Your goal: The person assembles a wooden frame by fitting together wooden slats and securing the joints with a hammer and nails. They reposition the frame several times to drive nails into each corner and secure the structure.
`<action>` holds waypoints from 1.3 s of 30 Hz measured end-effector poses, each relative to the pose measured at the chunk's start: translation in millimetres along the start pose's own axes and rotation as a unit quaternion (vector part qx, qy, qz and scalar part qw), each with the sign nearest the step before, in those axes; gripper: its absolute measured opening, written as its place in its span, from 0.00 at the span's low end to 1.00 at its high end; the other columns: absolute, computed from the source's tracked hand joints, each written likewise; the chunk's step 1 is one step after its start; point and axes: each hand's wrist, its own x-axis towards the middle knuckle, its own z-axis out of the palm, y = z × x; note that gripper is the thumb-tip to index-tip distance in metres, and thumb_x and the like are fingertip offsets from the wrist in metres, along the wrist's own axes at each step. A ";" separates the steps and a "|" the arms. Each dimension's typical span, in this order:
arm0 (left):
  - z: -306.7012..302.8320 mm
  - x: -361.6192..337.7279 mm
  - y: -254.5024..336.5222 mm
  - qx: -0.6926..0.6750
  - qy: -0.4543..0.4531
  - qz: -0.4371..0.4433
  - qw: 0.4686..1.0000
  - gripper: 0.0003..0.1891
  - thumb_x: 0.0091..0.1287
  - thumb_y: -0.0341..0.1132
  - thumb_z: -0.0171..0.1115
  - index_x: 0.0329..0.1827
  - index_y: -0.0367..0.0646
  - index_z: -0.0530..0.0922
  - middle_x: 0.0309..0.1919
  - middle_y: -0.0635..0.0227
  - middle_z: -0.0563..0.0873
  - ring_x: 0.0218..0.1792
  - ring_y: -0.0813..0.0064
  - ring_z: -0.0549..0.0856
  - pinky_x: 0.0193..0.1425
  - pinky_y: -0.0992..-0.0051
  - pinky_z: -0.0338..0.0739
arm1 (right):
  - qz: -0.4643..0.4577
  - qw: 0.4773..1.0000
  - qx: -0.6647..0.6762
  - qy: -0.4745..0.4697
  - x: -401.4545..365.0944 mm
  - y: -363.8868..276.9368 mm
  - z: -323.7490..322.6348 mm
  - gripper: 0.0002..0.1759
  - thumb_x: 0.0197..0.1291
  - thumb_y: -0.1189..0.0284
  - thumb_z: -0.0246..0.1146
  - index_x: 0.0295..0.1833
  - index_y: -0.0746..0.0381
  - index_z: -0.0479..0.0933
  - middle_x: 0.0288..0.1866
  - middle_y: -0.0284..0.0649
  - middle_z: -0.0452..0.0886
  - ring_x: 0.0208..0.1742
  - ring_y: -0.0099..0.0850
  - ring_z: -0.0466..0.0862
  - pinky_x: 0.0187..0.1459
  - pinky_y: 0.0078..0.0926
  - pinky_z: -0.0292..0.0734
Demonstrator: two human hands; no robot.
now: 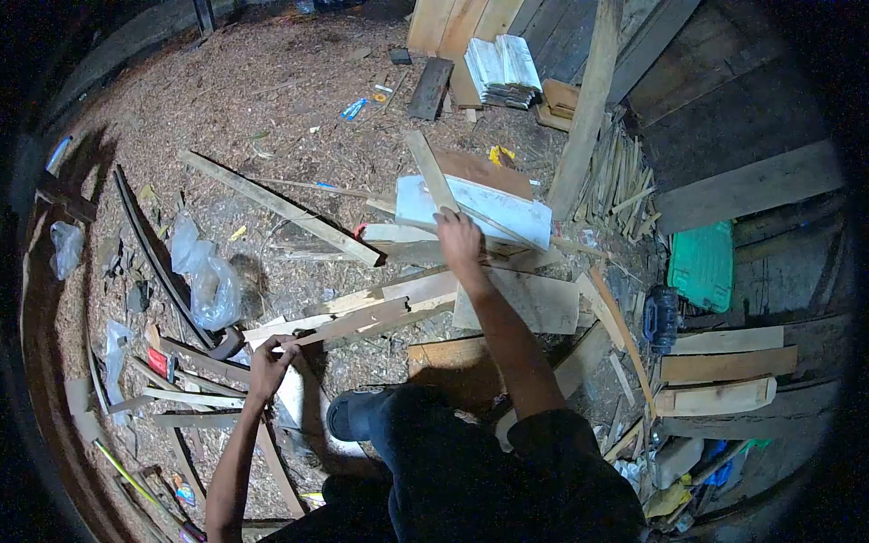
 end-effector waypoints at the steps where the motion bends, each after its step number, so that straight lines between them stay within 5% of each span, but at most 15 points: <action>1: -2.3 -1.5 2.2 -0.002 -0.006 -0.016 1.000 0.14 0.68 0.37 0.67 0.49 0.36 0.82 0.36 0.70 0.86 0.37 0.83 0.80 0.44 0.79 0.75 | -0.009 0.999 -0.026 0.039 5.1 4.8 -0.4 0.14 0.57 0.70 0.65 0.50 0.55 0.82 0.55 0.36 0.82 0.52 0.36 0.82 0.48 0.37 0.82; 3: -1.3 0.5 -8.2 -0.014 0.016 0.025 0.999 0.15 0.67 0.38 0.67 0.49 0.36 0.82 0.35 0.66 0.87 0.34 0.81 0.80 0.41 0.77 0.76 | -0.013 0.990 -0.070 0.122 13.9 5.0 -12.2 0.11 0.57 0.69 0.64 0.46 0.59 0.81 0.53 0.37 0.84 0.45 0.35 0.86 0.40 0.33 0.85; 6: -1.5 3.2 -12.0 -0.021 0.034 0.063 0.997 0.14 0.67 0.39 0.67 0.46 0.36 0.83 0.33 0.65 0.87 0.30 0.82 0.80 0.36 0.76 0.76 | -0.030 0.982 -0.054 0.176 26.7 15.5 -25.5 0.13 0.57 0.67 0.65 0.46 0.60 0.80 0.52 0.37 0.84 0.44 0.35 0.86 0.40 0.34 0.84; 14: 11.8 33.3 -11.4 -0.145 0.018 0.015 0.989 0.13 0.71 0.38 0.62 0.46 0.35 0.81 0.33 0.72 0.84 0.34 0.83 0.79 0.40 0.78 0.75 | -0.009 0.993 -0.016 0.120 25.6 21.1 -31.5 0.17 0.59 0.63 0.65 0.52 0.58 0.79 0.51 0.37 0.82 0.53 0.36 0.81 0.52 0.38 0.76; 17: 16.7 39.0 -8.4 0.004 0.076 0.065 0.995 0.15 0.72 0.39 0.60 0.50 0.33 0.79 0.35 0.57 0.88 0.36 0.71 0.86 0.41 0.72 0.78 | 0.029 0.991 -0.046 0.126 54.1 40.5 -49.2 0.15 0.61 0.60 0.63 0.50 0.55 0.80 0.52 0.36 0.80 0.54 0.38 0.79 0.52 0.42 0.72; 21: 24.5 35.0 16.2 0.100 0.108 0.056 0.988 0.14 0.73 0.36 0.56 0.53 0.32 0.77 0.36 0.51 0.88 0.39 0.64 0.89 0.44 0.68 0.80 | 0.012 0.985 -0.134 0.106 80.5 54.0 -73.3 0.16 0.59 0.63 0.64 0.52 0.55 0.80 0.51 0.39 0.81 0.56 0.38 0.77 0.55 0.39 0.71; 25: 33.1 27.2 0.6 0.053 0.128 0.084 0.987 0.17 0.72 0.36 0.58 0.53 0.29 0.77 0.40 0.48 0.86 0.42 0.61 0.88 0.47 0.67 0.79 | 0.024 0.980 -0.178 0.088 89.6 36.2 -76.8 0.17 0.59 0.64 0.65 0.53 0.55 0.80 0.51 0.40 0.81 0.55 0.38 0.79 0.55 0.41 0.72; 27: 28.8 29.5 -11.9 0.081 0.126 0.084 0.985 0.17 0.72 0.37 0.59 0.53 0.29 0.77 0.40 0.48 0.86 0.42 0.61 0.87 0.47 0.68 0.79 | 0.099 0.990 -0.093 -0.032 93.2 37.4 -62.7 0.12 0.63 0.70 0.58 0.52 0.54 0.76 0.53 0.44 0.82 0.45 0.43 0.87 0.41 0.45 0.81; 30: 29.8 23.3 -10.9 0.058 0.116 0.085 0.988 0.17 0.71 0.38 0.60 0.53 0.30 0.77 0.40 0.51 0.86 0.42 0.64 0.86 0.47 0.69 0.79 | 0.084 0.990 -0.099 0.063 75.2 26.5 -50.3 0.11 0.65 0.68 0.58 0.51 0.55 0.75 0.49 0.49 0.84 0.39 0.47 0.88 0.32 0.47 0.82; 31: 30.8 22.6 -12.5 0.052 0.115 0.072 0.989 0.17 0.71 0.37 0.60 0.54 0.30 0.77 0.40 0.51 0.85 0.41 0.65 0.86 0.46 0.70 0.79 | 0.087 0.994 0.038 0.049 69.9 26.4 -43.3 0.13 0.65 0.66 0.60 0.54 0.55 0.75 0.45 0.50 0.84 0.38 0.46 0.88 0.33 0.47 0.82; 35: 34.1 20.5 -12.0 0.021 0.114 0.068 0.991 0.18 0.71 0.38 0.60 0.55 0.31 0.77 0.39 0.51 0.85 0.38 0.65 0.84 0.44 0.70 0.77 | 0.111 0.989 0.085 -0.049 51.1 11.0 -10.5 0.17 0.63 0.65 0.63 0.56 0.55 0.77 0.52 0.49 0.81 0.41 0.44 0.86 0.39 0.46 0.81; 37: 36.4 25.7 -27.6 0.048 0.126 0.071 0.988 0.18 0.71 0.39 0.60 0.54 0.31 0.77 0.38 0.51 0.84 0.36 0.64 0.82 0.44 0.68 0.76 | -0.065 0.992 0.106 -0.009 45.3 2.6 17.0 0.21 0.62 0.64 0.63 0.60 0.57 0.75 0.56 0.45 0.79 0.52 0.42 0.81 0.52 0.45 0.75; 39: 38.2 28.5 -31.3 0.044 0.131 0.073 0.988 0.18 0.71 0.39 0.60 0.54 0.32 0.77 0.37 0.52 0.84 0.36 0.62 0.82 0.45 0.67 0.76 | -0.079 0.990 0.112 -0.019 44.5 -25.2 23.1 0.21 0.62 0.63 0.63 0.60 0.58 0.75 0.56 0.44 0.79 0.57 0.41 0.77 0.57 0.44 0.70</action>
